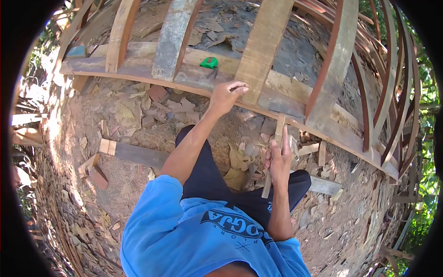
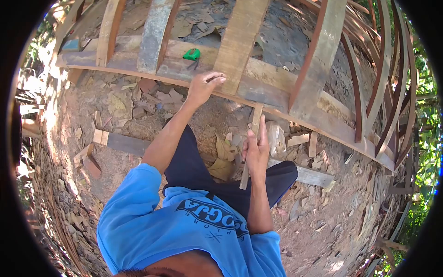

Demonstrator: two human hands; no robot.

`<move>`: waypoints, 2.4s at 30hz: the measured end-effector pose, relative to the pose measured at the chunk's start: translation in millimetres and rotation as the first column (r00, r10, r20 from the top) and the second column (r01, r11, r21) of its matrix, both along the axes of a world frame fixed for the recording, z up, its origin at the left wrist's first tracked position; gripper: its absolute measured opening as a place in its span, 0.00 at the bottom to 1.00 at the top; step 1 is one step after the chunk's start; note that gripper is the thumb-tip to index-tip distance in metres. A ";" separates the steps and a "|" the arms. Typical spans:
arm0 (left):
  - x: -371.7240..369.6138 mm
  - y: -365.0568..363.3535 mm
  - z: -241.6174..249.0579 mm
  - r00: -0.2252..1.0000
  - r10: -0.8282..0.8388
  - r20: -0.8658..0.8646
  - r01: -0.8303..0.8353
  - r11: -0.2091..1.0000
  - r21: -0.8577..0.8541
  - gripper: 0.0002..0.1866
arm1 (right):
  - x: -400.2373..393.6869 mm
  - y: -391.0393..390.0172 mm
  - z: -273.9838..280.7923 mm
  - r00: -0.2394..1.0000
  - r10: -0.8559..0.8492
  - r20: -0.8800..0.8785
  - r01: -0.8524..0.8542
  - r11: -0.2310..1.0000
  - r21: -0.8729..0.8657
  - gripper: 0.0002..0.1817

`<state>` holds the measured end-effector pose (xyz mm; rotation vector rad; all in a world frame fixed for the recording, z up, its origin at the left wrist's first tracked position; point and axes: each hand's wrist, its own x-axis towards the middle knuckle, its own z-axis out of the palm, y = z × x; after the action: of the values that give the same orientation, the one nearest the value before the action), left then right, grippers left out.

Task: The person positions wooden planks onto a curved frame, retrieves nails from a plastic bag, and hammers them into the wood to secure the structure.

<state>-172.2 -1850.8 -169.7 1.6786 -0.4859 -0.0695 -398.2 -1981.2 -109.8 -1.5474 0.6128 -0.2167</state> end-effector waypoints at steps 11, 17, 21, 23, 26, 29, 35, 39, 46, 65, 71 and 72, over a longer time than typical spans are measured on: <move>-5.0 -1.5 2.4 0.996 0.049 0.075 -0.052 0.997 0.050 0.15 | 12.8 0.0 36.9 0.990 0.132 0.052 -0.107 0.936 -0.334 0.32; -3.0 -3.2 -10.8 0.970 0.065 0.234 -0.082 0.994 0.065 0.14 | 36.6 2.8 47.2 0.927 0.277 0.253 -0.001 0.676 -0.737 0.28; -2.4 -5.9 -12.8 0.960 0.084 0.266 -0.106 0.992 0.070 0.13 | 53.2 -0.5 44.1 0.936 0.353 -0.001 -0.184 0.486 -0.854 0.29; -2.0 -4.5 -11.1 0.960 0.071 0.272 -0.118 0.980 0.160 0.13 | 51.4 -0.5 43.7 0.939 0.333 -0.086 -0.248 0.484 -0.839 0.30; 6.4 -7.9 -8.3 0.944 0.074 0.320 -0.117 0.986 0.119 0.12 | 57.0 3.3 52.0 0.942 0.314 0.117 -0.096 0.587 -0.804 0.30; 0.4 -7.1 -16.9 0.945 0.098 0.312 -0.124 0.990 0.066 0.11 | 56.7 3.3 41.6 0.928 0.320 0.190 -0.024 0.562 -0.827 0.30; 15.0 10.0 -4.1 0.985 0.012 0.174 -0.021 0.998 0.054 0.21 | 52.4 -6.1 34.2 0.948 0.317 -0.035 -0.215 0.554 -0.804 0.32; 46.8 13.0 17.8 0.961 0.264 0.080 -0.259 0.963 -0.074 0.35 | 28.5 -6.4 19.0 0.973 0.210 0.095 -0.051 0.596 -0.801 0.30; 92.6 -38.7 9.9 1.000 -0.021 0.012 0.020 0.993 0.120 0.47 | 19.0 -41.8 -41.5 0.925 0.374 -0.069 -0.207 0.343 -0.916 0.26; 94.3 -39.1 11.0 0.997 0.065 -0.031 -0.055 0.968 0.244 0.47 | 57.0 -60.2 -43.2 0.903 0.429 0.002 -0.130 0.278 -0.952 0.28; 90.0 -43.6 4.1 0.997 0.068 -0.033 -0.061 0.982 0.179 0.48 | 55.1 -27.0 14.8 0.952 0.303 0.054 -0.130 0.556 -0.821 0.30; 86.2 -43.3 9.8 0.997 0.070 -0.036 -0.065 0.990 0.125 0.48 | 58.4 -23.6 24.5 0.948 0.312 0.064 -0.118 0.533 -0.838 0.30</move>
<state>-86.0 -1894.0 -159.9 1.8107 -0.4005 -0.0855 -339.8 -2004.8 -85.4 -2.4743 0.0988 -0.5277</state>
